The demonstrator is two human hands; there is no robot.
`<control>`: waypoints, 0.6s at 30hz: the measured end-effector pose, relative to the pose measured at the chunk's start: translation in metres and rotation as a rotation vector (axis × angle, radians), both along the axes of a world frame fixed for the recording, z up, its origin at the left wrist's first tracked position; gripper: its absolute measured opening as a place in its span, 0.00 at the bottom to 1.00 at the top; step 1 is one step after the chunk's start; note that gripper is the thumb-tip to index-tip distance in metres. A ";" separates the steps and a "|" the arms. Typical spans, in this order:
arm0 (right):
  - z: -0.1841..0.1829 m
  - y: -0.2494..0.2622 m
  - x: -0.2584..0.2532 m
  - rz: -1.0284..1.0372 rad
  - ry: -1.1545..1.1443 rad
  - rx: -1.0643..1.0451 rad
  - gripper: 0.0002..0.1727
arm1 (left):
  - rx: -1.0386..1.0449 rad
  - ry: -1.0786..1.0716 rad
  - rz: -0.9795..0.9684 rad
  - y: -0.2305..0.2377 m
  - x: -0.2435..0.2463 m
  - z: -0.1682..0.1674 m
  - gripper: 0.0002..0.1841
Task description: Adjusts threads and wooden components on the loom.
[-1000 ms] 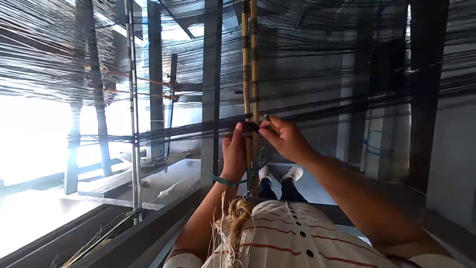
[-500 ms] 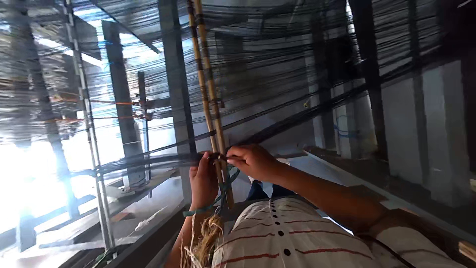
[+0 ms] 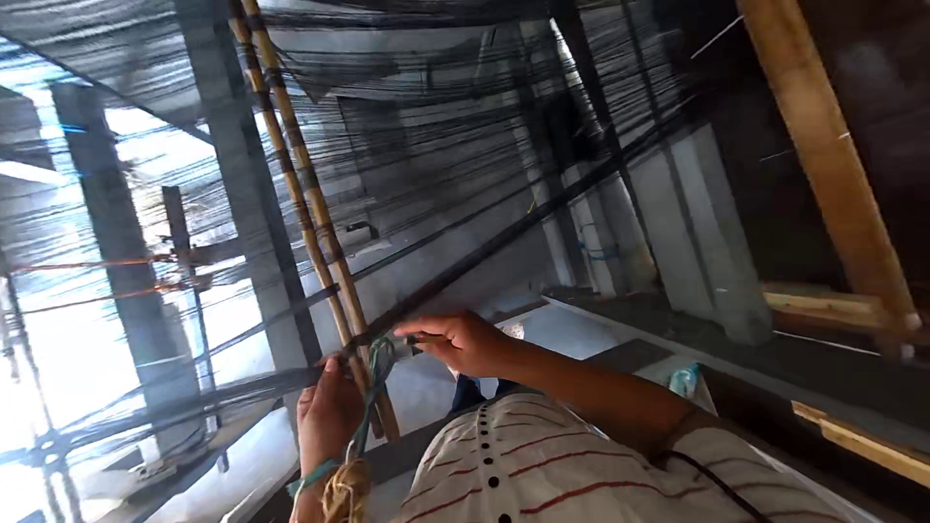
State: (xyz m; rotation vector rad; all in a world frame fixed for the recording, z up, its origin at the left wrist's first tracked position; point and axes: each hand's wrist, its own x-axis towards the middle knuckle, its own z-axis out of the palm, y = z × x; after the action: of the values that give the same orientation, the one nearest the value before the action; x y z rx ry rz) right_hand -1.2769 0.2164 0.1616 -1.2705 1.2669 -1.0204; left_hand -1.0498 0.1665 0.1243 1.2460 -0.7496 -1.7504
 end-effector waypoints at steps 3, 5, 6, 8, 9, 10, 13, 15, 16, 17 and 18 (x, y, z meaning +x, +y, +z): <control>-0.002 0.012 -0.018 -0.128 0.004 0.055 0.18 | -0.001 -0.003 -0.030 -0.007 -0.001 -0.001 0.20; -0.007 0.023 -0.033 -0.193 0.039 0.109 0.20 | 0.017 -0.075 -0.016 -0.012 -0.009 0.008 0.20; -0.011 0.027 -0.038 -0.223 0.050 0.114 0.20 | 0.025 -0.085 -0.008 -0.015 -0.011 0.012 0.21; -0.018 0.035 -0.047 -0.263 0.067 0.133 0.20 | 0.051 -0.069 0.037 -0.020 -0.014 0.015 0.21; -0.020 0.038 -0.050 -0.274 0.074 0.144 0.20 | 0.060 -0.038 0.060 -0.022 -0.015 0.015 0.21; -0.021 0.041 -0.052 -0.282 0.076 0.153 0.20 | 0.073 -0.014 0.075 -0.024 -0.016 0.015 0.21; -0.023 0.045 -0.052 -0.305 0.059 0.162 0.19 | 0.157 -0.032 -0.016 -0.033 -0.007 0.018 0.23; -0.023 0.044 -0.053 -0.319 0.047 0.171 0.19 | 0.163 -0.208 -0.239 -0.043 0.013 0.026 0.25; -0.022 0.044 -0.054 -0.327 0.034 0.182 0.19 | 0.131 -0.352 -0.371 -0.050 0.026 0.032 0.25; -0.021 0.043 -0.056 -0.333 0.021 0.198 0.19 | 0.089 -0.520 -0.499 -0.058 0.040 0.040 0.23; -0.020 0.042 -0.059 -0.344 0.005 0.211 0.19 | 0.046 -0.690 -0.601 -0.065 0.051 0.051 0.20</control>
State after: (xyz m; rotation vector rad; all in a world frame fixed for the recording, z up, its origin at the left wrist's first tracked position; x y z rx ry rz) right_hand -1.3360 0.2579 0.1421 -0.9123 1.5881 -1.0880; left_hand -0.9983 0.1011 0.1749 1.8153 -1.6216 -1.7795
